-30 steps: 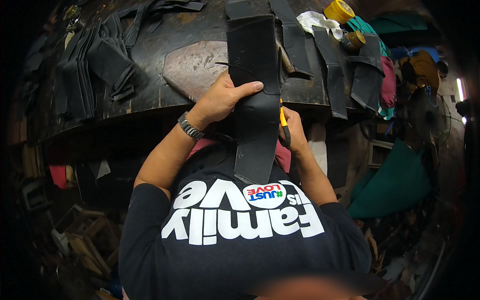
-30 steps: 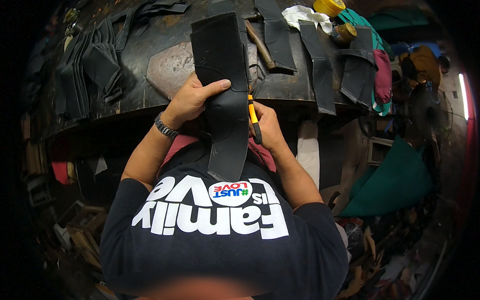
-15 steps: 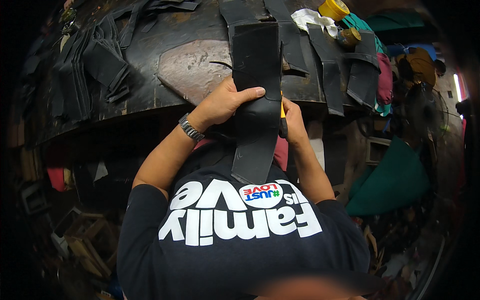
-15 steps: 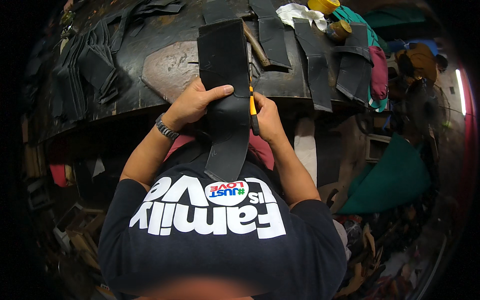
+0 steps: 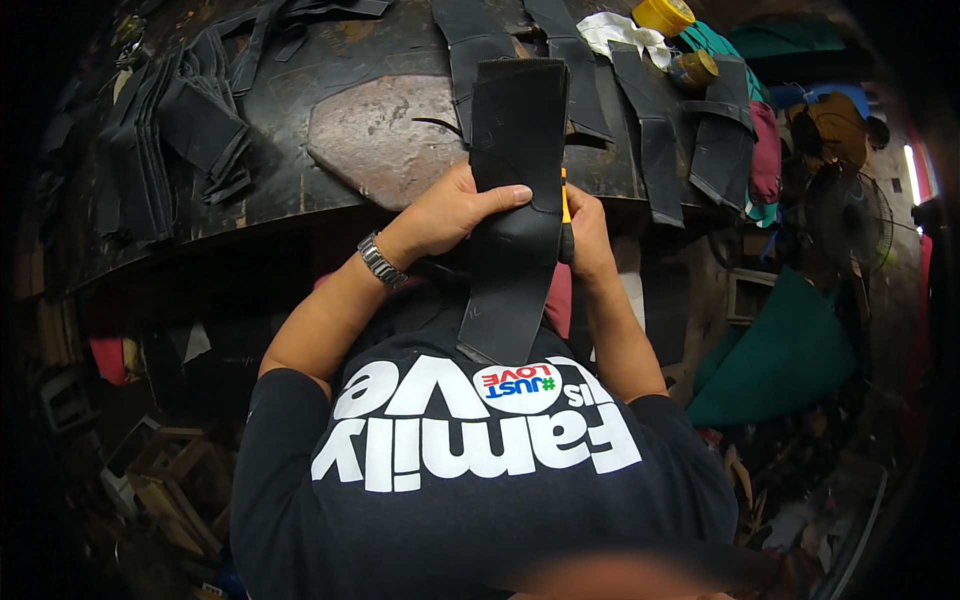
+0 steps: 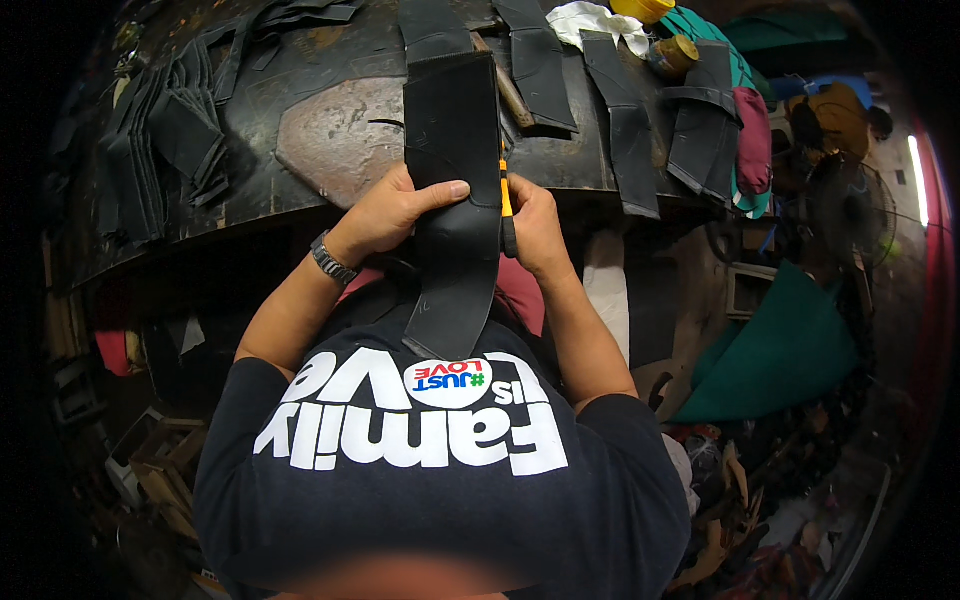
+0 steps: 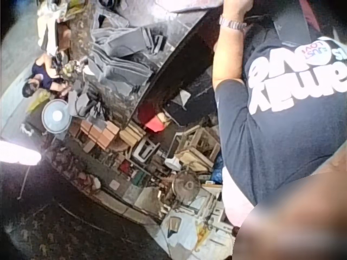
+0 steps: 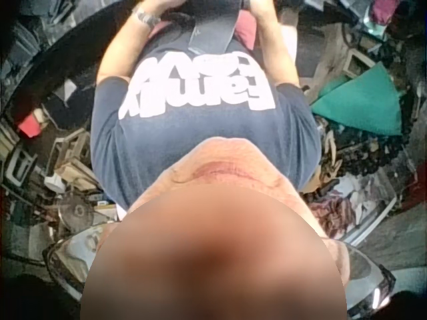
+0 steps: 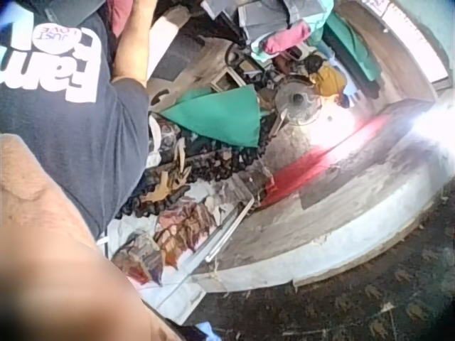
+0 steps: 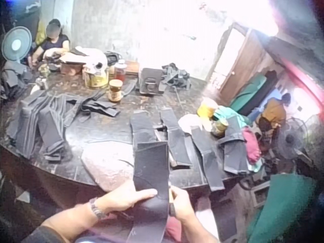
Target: The person uses shears to cut black leather pieces on a workbench, following marked outlines. They repeatedly pick up pieces, cut along the edges, and set the cut pieces aside.
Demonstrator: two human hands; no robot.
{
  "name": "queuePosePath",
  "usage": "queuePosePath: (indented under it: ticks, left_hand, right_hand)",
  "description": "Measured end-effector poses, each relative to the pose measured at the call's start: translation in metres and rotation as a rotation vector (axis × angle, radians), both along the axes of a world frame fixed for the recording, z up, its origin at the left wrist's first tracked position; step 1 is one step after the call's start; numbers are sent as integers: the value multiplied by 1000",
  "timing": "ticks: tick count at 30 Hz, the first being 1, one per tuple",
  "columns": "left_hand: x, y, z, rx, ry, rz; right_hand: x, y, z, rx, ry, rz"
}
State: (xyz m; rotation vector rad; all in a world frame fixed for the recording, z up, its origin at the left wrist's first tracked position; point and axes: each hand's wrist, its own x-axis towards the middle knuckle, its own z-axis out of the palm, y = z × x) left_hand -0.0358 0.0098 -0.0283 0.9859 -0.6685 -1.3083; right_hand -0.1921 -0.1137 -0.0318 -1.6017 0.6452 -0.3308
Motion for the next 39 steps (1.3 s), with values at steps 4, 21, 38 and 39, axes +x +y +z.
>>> queuePosePath:
  ticks: [4, 21, 38, 39]
  left_hand:
    - [-2, 1, 0, -14, -16, -12]
    - [17, 2, 7, -105, 274, 203]
    - [47, 19, -15, -147, 672, 325]
    - [47, 20, -15, -133, 666, 327]
  right_hand:
    - [4, -2, 3, -45, -36, -9]
    - [-5, -23, 10, -153, 136, -152]
    - [-14, -162, -6, -911, 606, -203]
    - [-11, -162, -8, -959, 614, -225]
